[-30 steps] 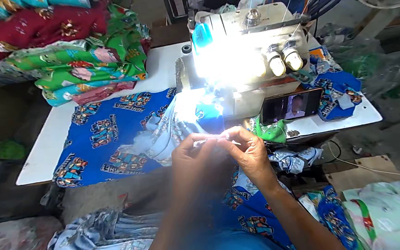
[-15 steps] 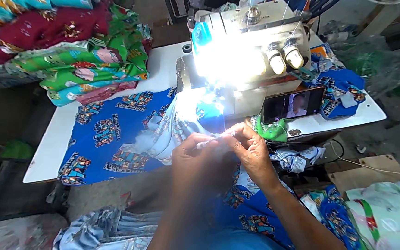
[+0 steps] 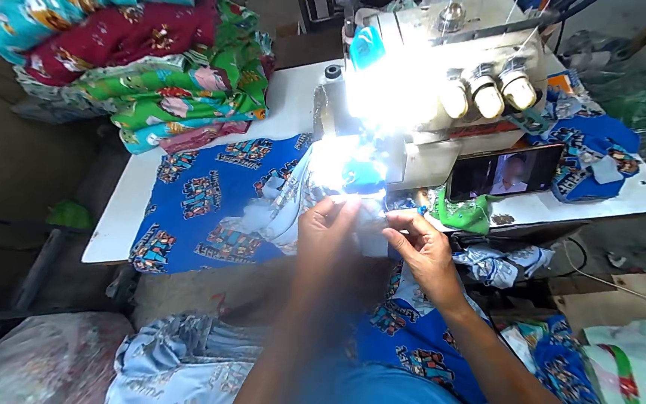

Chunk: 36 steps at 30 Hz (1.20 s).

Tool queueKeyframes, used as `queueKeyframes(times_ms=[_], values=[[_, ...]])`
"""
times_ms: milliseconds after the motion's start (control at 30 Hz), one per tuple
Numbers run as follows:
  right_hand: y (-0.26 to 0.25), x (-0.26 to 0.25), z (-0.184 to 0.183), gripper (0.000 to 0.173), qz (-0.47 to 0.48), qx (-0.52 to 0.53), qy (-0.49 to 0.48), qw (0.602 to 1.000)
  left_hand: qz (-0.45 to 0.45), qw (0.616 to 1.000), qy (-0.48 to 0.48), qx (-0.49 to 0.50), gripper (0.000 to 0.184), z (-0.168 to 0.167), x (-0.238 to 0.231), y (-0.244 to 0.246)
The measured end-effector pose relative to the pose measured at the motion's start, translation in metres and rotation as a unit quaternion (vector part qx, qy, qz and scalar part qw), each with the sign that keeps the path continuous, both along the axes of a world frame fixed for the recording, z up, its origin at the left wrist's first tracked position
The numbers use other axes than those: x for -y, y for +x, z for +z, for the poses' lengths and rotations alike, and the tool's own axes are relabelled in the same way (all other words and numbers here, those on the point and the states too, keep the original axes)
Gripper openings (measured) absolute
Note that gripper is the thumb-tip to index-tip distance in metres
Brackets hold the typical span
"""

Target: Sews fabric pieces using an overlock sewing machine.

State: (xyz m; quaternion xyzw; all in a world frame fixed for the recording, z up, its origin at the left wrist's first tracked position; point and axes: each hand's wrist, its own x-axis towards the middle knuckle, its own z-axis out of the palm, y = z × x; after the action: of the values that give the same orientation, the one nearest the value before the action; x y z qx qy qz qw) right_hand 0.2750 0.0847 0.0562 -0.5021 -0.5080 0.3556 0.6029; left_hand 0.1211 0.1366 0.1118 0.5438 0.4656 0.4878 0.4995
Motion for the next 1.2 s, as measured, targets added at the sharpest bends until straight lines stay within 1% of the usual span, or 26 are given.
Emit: queueKeyframes(times_ms=[67, 133, 167, 233, 300, 433, 500, 600, 733, 867, 933, 1000, 1067, 1133, 1200], values=[[0.002, -0.007, 0.011, 0.027, -0.005, 0.004, 0.005, 1.0, -0.008, 1.0, 0.008, -0.001, 0.008, 0.001, 0.001, 0.001], [0.003, -0.013, 0.022, 0.026, 0.008, -0.018, 0.005, 1.0, -0.016, 1.0, 0.015, -0.002, 0.008, 0.002, 0.003, 0.002], [0.002, -0.016, 0.026, 0.022, 0.015, -0.038, 0.008, 0.999, -0.02, 1.0, 0.016, 0.001, 0.008, 0.002, 0.003, 0.003], [0.001, -0.02, 0.03, 0.009, 0.013, -0.068, 0.024, 0.997, -0.028, 0.999, 0.021, 0.008, 0.009, 0.001, 0.004, 0.003], [0.001, -0.022, 0.031, 0.004, 0.004, -0.062, 0.034, 0.997, -0.024, 0.999, 0.018, 0.018, 0.009, 0.001, 0.003, 0.001], [0.001, -0.023, 0.03, 0.004, 0.008, -0.06, 0.014, 0.998, -0.027, 0.998, -0.021, 0.043, 0.013, 0.003, 0.003, 0.0], [0.002, -0.024, 0.03, 0.005, 0.013, -0.06, 0.008, 0.998, -0.04, 0.998, -0.023, 0.035, 0.014, 0.002, 0.003, -0.001], [0.002, -0.023, 0.032, 0.006, 0.011, -0.052, 0.004, 0.999, -0.055, 0.998, 0.005, 0.019, 0.013, -0.001, 0.003, 0.001], [-0.001, -0.022, 0.031, 0.006, 0.008, -0.055, 0.01, 0.998, -0.033, 0.999, 0.026, 0.007, 0.008, -0.003, 0.004, 0.005], [-0.004, -0.017, 0.027, 0.005, 0.006, -0.075, 0.021, 0.997, -0.027, 0.998, 0.056, 0.011, 0.01, -0.006, 0.003, 0.005], [-0.002, -0.015, 0.024, 0.008, 0.03, -0.102, 0.04, 0.994, -0.057, 0.993, 0.102, -0.004, 0.01, -0.005, 0.002, 0.003], [0.001, -0.013, 0.02, 0.021, 0.075, -0.131, 0.063, 0.987, -0.111, 0.981, 0.156, -0.033, 0.011, 0.0, 0.001, -0.004], [0.004, -0.014, 0.02, 0.03, 0.12, -0.131, 0.056, 0.983, -0.171, 0.964, 0.197, -0.056, 0.016, 0.007, -0.002, -0.01], [0.006, -0.017, 0.02, 0.032, 0.172, -0.132, 0.025, 0.976, -0.216, 0.952, 0.209, -0.051, 0.02, 0.011, -0.004, -0.013], [0.004, -0.019, 0.02, 0.029, 0.227, -0.161, 0.012, 0.96, -0.247, 0.945, 0.21, -0.034, 0.024, 0.013, -0.007, -0.014]])
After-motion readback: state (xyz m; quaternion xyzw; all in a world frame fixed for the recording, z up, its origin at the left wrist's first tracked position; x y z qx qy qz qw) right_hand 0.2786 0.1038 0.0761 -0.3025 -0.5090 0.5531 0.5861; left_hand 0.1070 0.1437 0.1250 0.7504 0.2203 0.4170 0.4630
